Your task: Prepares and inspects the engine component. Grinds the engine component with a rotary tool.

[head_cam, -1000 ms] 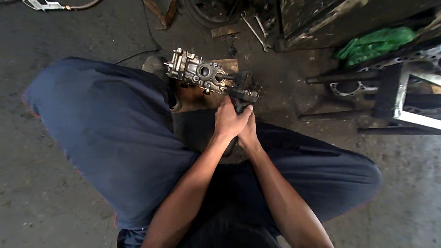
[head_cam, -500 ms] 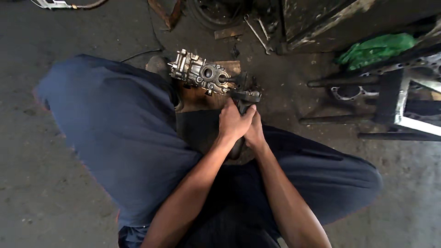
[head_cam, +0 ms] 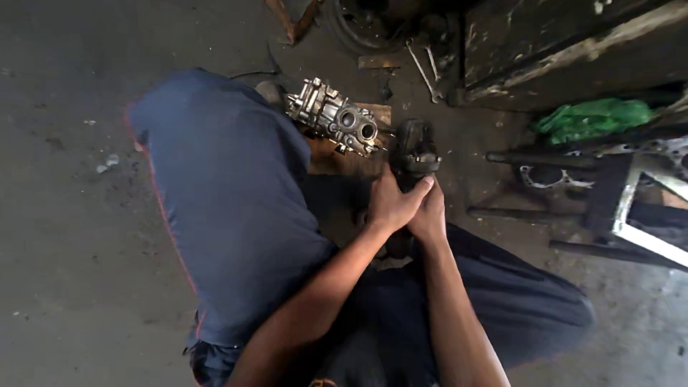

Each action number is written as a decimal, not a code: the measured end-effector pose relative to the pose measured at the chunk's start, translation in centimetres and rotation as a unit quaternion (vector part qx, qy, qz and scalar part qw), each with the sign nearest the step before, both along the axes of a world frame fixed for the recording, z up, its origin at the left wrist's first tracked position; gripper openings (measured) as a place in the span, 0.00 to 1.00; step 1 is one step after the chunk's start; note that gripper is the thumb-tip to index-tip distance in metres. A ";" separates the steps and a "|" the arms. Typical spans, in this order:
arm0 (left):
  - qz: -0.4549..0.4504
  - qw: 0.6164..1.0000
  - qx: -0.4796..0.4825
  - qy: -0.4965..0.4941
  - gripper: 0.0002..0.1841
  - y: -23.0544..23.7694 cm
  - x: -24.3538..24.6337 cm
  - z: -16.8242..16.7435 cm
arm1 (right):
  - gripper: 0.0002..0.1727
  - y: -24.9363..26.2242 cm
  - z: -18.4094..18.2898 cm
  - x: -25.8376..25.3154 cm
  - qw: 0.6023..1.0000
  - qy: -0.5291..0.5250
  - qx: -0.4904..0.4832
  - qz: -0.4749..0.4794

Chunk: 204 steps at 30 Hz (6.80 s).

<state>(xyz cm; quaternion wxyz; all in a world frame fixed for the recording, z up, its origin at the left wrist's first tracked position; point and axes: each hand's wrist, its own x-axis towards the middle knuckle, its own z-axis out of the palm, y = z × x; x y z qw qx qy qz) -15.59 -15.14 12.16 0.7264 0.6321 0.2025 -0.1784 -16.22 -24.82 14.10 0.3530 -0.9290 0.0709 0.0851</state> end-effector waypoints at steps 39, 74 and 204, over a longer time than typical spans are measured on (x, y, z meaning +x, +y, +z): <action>0.028 0.996 -0.083 0.036 0.46 1.1 -0.2 -2.6 | 0.36 1.5 -1.7 0.2 0.993 0.033 -0.107 0.036; 0.157 0.967 -0.198 0.016 0.35 1.5 -2.9 -1.8 | 0.59 0.7 -1.7 -2.5 0.990 0.133 -0.004 0.055; 0.138 0.975 -0.168 0.048 0.29 1.3 -0.8 -4.8 | 0.46 2.2 -2.9 0.0 0.985 0.169 -0.039 0.023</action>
